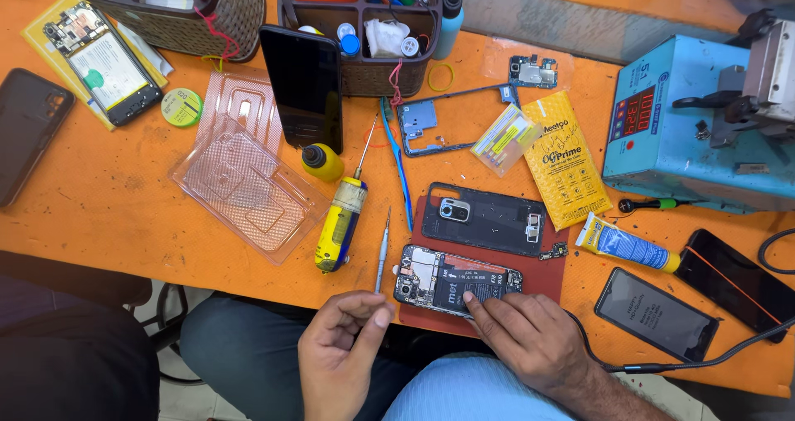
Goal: The person disassembles a mobile phone, removes the internal components including the motherboard and battery, connects a new screen and charging cable, and then reassembles the device by screwing the internal shield back into place.
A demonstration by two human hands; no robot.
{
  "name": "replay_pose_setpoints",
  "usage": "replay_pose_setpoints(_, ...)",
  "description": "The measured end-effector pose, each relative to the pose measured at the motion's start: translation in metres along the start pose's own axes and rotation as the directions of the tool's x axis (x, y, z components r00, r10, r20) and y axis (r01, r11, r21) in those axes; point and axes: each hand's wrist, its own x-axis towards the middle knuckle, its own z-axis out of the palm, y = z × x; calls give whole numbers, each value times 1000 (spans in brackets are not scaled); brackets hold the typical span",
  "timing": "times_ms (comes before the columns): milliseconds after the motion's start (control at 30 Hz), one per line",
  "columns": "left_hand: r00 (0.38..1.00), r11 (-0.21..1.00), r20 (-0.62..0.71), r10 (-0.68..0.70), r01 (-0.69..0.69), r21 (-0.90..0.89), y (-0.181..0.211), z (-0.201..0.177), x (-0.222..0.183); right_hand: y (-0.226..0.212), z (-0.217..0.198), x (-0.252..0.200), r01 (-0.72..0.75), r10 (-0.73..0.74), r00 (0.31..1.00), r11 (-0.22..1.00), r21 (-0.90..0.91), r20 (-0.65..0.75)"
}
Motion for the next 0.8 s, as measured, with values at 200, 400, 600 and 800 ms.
replay_pose_setpoints(200, 964, 790, 28, 265, -233, 567, 19, 16, -2, -3, 0, -4, -51, 49, 998, 998, 48, 40)
replay_pose_setpoints(400, 912, 600, 178, 368, -380, 704, 25, 32, 2, -3, -1, -10, -70, 67, 995, 997, 33, 75)
replay_pose_setpoints(600, 940, 540, 194, 281, -322, 778, 24, 35, 7, -3, 1, -13, -88, 85, 994, 995, 41, 66)
replay_pose_setpoints(800, 927, 492, 241, 287, -358, 793, 28, 35, 10, 1, -2, -17, -79, 71, 994, 992, 99, 79)
